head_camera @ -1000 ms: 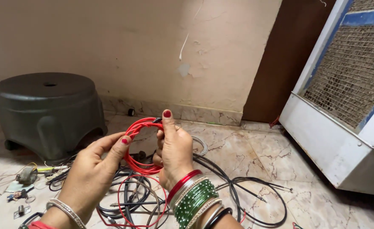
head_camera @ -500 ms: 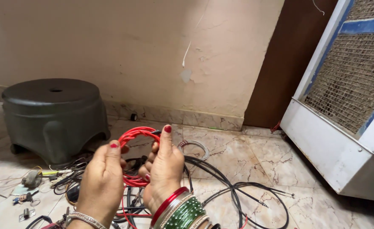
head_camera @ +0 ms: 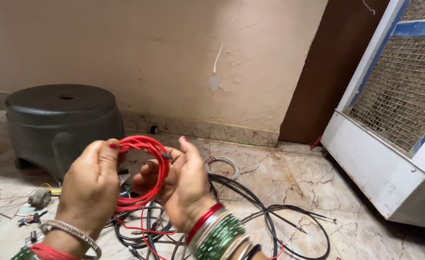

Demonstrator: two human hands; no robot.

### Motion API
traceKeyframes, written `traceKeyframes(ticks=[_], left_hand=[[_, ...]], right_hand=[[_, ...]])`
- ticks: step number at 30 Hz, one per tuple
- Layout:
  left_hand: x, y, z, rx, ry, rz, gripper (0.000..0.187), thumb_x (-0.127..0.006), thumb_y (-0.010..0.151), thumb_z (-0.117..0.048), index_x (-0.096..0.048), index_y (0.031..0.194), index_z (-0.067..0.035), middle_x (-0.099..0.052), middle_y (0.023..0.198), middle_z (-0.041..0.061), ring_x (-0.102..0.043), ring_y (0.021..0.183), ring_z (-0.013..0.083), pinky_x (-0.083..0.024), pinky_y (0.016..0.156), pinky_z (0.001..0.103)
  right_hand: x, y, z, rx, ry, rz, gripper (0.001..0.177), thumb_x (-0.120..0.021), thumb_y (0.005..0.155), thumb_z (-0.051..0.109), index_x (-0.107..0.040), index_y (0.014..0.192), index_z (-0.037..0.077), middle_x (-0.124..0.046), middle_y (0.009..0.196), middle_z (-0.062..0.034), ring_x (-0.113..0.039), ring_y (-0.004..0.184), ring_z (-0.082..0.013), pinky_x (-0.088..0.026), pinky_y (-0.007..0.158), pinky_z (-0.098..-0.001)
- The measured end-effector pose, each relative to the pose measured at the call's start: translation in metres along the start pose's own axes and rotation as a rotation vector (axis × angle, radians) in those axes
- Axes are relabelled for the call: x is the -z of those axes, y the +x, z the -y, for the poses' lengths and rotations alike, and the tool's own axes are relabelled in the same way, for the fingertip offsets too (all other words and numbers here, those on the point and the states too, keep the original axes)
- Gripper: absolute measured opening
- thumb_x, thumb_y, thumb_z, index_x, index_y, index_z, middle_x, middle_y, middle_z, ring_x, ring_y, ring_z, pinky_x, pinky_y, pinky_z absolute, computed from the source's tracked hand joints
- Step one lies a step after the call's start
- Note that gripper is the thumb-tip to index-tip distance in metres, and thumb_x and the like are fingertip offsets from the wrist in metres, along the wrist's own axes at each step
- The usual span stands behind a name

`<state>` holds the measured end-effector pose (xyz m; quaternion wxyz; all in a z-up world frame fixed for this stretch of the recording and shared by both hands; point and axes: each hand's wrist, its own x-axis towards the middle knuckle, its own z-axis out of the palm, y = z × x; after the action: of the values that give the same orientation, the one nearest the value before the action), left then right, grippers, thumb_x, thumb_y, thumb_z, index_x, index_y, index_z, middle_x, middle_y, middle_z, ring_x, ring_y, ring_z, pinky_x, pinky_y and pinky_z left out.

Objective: The person picks up a red wire from a pile of cables and components on the floor, then coils it into a neat loop by hand. The coiled wire is held and adjusted repeatedly to maintain its shape.

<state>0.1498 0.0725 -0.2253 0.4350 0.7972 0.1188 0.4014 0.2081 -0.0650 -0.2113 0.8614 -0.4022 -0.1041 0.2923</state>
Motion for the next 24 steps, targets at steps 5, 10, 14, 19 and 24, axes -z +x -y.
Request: traceKeyframes(ticks=[5, 10, 14, 19, 24], left_hand=[[0.001, -0.003, -0.003, -0.124, 0.209, 0.257, 0.036, -0.047, 0.103, -0.041, -0.065, 0.099, -0.01, -0.071, 0.078, 0.019, -0.067, 0.077, 0.041, -0.051, 0.065, 0.048], [-0.004, -0.006, 0.003, -0.191, 0.252, 0.329, 0.032, -0.047, 0.103, -0.039, -0.063, 0.102, -0.012, -0.072, 0.078, 0.016, -0.069, 0.077, 0.0385, -0.052, 0.066, 0.049], [-0.007, -0.004, 0.007, -0.199, 0.168, 0.293, 0.028, -0.046, 0.099, -0.033, -0.064, 0.103, -0.012, -0.074, 0.079, 0.015, -0.069, 0.078, 0.0377, -0.052, 0.064, 0.046], [-0.01, 0.003, 0.022, 0.039, -0.241, 0.43, 0.035, -0.053, 0.105, -0.035, -0.068, 0.102, -0.003, -0.065, 0.075, 0.012, -0.059, 0.066, 0.0223, -0.049, 0.059, 0.037], [-0.012, 0.01, 0.041, 0.315, -0.496, 0.466, 0.044, -0.053, 0.102, -0.041, -0.073, 0.111, -0.002, -0.071, 0.08, 0.004, -0.064, 0.069, 0.0111, -0.053, 0.059, 0.028]], right_hand=[[0.022, 0.003, 0.032, -0.103, -0.362, 0.277, 0.073, -0.033, 0.105, 0.069, -0.062, 0.101, 0.001, -0.067, 0.074, -0.0077, -0.067, 0.062, -0.0185, -0.061, 0.066, -0.0403], [0.028, 0.006, 0.032, -0.225, -0.523, 0.238, 0.063, -0.043, 0.105, 0.063, -0.06, 0.085, 0.006, -0.051, 0.061, 0.0014, -0.051, 0.049, -0.0129, -0.056, 0.055, -0.0364], [0.017, 0.002, 0.02, -0.176, -0.548, 0.124, 0.059, -0.05, 0.1, 0.061, -0.047, 0.065, 0.014, -0.031, 0.049, 0.0066, -0.03, 0.04, -0.0107, -0.033, 0.042, -0.0286], [0.007, -0.002, 0.01, -0.069, -0.503, -0.03, 0.055, -0.058, 0.096, 0.058, -0.042, 0.062, 0.018, -0.027, 0.049, 0.0079, -0.017, 0.04, -0.0093, -0.015, 0.041, -0.0291], [0.015, 0.001, 0.023, -0.02, -0.403, -0.141, 0.054, -0.062, 0.094, 0.06, -0.041, 0.063, 0.02, -0.023, 0.05, 0.0098, -0.016, 0.04, -0.0079, -0.017, 0.041, -0.029]])
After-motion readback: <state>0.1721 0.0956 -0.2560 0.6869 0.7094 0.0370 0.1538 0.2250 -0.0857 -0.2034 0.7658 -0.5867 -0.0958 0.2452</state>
